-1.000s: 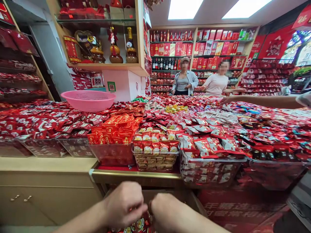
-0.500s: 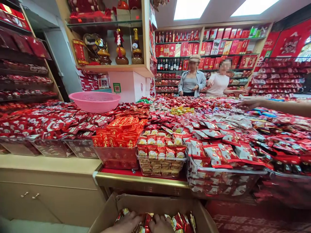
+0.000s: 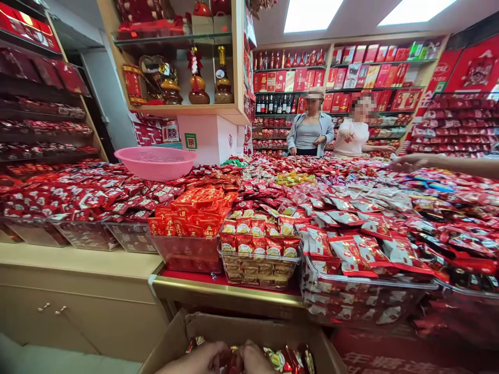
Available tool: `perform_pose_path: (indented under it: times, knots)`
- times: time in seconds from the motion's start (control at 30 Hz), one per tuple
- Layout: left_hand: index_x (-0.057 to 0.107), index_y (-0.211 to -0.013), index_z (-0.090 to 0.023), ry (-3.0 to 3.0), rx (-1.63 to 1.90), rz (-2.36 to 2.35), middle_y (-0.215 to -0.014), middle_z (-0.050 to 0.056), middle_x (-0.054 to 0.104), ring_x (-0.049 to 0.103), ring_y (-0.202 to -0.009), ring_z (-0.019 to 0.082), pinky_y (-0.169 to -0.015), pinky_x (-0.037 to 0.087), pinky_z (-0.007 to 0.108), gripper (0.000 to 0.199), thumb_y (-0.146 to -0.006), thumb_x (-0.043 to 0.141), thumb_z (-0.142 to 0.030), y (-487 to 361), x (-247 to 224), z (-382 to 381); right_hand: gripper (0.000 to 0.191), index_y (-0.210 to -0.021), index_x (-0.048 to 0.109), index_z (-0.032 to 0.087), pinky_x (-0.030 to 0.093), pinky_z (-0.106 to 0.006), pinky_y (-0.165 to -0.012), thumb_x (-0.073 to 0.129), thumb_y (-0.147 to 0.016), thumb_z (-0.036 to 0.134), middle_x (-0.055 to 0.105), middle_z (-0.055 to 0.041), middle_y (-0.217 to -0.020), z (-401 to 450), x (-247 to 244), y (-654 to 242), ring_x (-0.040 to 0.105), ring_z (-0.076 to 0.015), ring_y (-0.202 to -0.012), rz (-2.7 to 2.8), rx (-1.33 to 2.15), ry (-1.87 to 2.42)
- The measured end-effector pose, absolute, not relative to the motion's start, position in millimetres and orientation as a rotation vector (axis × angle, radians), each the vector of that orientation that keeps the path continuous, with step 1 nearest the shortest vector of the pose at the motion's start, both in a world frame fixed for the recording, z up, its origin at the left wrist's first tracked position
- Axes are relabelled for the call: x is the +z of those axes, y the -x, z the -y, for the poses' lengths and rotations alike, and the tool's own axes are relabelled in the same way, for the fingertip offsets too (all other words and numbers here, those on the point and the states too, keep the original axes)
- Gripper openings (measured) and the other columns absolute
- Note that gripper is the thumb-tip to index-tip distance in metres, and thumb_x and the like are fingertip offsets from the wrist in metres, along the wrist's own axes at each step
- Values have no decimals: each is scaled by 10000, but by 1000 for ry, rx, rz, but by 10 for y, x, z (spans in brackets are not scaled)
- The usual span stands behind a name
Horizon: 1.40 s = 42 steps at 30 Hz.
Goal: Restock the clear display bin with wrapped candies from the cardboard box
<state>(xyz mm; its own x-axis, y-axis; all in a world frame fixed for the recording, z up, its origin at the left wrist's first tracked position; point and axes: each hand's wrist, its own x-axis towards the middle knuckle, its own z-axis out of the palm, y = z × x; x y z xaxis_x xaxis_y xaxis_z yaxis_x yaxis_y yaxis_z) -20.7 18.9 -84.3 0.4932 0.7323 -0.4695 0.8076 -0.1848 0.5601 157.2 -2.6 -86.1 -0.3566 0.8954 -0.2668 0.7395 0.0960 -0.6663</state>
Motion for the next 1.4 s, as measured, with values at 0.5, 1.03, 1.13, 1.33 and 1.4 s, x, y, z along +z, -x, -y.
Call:
perform_pose_path:
  times: [0.5,1.03,1.13,1.33,1.4]
  knots:
    - [532,-726,-168,-1569,14,-1129,-480,-60,457,399,-388,80,-386,327,198,220,-598,527,-347,63,-202,-52,130,-658,585,160,369,-224,-632,504,-565,119,602,-12,-687,190,-212,-1447,518,-151,-708,1674,1011,1552]
    - [581,-755,-132,-1496,794,-939,-659,-7,587,492,-597,101,-577,384,206,245,-620,620,-333,-20,482,-39,264,-658,454,168,368,-197,-386,466,-736,419,495,43,-470,214,340,-1596,459,-85,-391,1261,1240,1053]
    - [604,-765,-126,-1386,958,-952,-663,15,613,521,-588,113,-589,413,232,254,-614,632,-329,-104,532,-72,258,-678,485,159,443,-231,-431,514,-708,414,541,29,-519,196,359,-1631,514,-100,-427,1047,1325,953]
    - [602,-747,-127,-1180,1068,-877,-673,14,622,544,-597,107,-603,432,231,225,-620,642,-308,-191,418,-94,263,-710,522,147,469,-238,-432,582,-656,398,580,11,-580,176,334,-1654,542,-106,-443,822,1441,915]
    - [589,-778,-131,-1180,1064,-864,-672,6,613,535,-577,92,-566,431,209,234,-634,633,-310,-199,399,-85,261,-713,528,145,472,-243,-436,580,-659,394,578,10,-581,170,337,-1660,538,-105,-444,830,1417,916]
